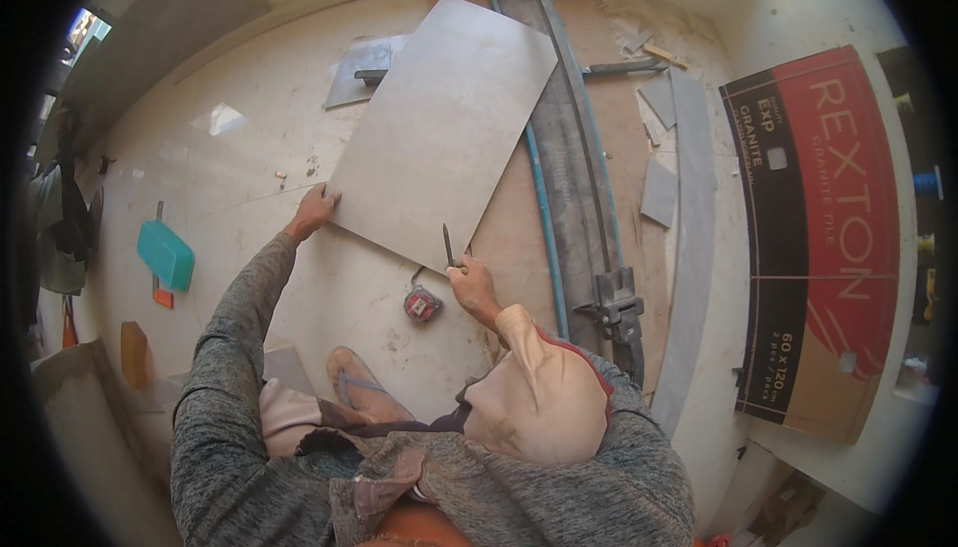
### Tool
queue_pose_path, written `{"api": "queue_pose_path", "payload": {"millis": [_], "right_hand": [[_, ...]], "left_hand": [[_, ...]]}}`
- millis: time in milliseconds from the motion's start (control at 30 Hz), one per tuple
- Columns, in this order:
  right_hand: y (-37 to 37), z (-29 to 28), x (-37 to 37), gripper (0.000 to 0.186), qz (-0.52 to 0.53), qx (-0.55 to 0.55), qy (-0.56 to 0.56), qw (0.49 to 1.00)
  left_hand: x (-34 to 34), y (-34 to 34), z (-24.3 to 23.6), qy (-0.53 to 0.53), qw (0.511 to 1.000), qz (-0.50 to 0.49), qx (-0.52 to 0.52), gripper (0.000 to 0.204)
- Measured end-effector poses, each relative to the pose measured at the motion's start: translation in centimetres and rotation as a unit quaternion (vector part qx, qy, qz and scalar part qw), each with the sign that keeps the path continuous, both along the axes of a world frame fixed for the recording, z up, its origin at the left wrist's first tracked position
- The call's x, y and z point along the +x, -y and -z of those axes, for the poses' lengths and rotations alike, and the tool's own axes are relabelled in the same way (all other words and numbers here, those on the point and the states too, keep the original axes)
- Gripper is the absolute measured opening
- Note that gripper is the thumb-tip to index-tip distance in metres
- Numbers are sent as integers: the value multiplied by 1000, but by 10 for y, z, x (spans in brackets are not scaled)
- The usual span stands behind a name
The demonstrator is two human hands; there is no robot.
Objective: The person measures a tile with a tape measure, marks it with a pencil, and then cuts it using a tile cutter.
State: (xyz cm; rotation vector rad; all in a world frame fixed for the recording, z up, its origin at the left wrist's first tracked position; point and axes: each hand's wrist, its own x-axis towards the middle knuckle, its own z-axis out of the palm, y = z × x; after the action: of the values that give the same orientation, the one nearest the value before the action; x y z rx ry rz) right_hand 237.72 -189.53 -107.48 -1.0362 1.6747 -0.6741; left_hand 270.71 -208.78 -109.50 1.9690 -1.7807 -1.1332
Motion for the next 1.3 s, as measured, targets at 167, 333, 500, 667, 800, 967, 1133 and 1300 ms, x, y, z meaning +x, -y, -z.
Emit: {"api": "queue_pose_path", "payload": {"millis": [167,333,500,667,800,967,1133,1300], "right_hand": [[6,13,9,27,-45,-35,-7,998],[21,-3,29,27,-101,-1,32,994],[30,-1,34,27,-96,-21,41,994],[31,7,33,27,-83,-8,31,996],[29,13,28,26,-75,32,55,995],[32,16,28,16,-87,15,71,994],[33,11,0,16,-56,59,118,990],[51,18,-40,17,56,41,146,987]], "left_hand": [[7,18,9,43,999,-12,-4,51],[40,41,22,69,997,11,-30,56],[29,49,17,110,993,-11,-30,58],[28,43,8,157,987,-5,-35,55],[27,41,3,99,992,-42,-66,52],[23,39,-9,163,984,-20,-74,56],[-30,-10,-32,131,955,133,-231,49],[-92,-114,-41,4,939,319,-124,51]]}}
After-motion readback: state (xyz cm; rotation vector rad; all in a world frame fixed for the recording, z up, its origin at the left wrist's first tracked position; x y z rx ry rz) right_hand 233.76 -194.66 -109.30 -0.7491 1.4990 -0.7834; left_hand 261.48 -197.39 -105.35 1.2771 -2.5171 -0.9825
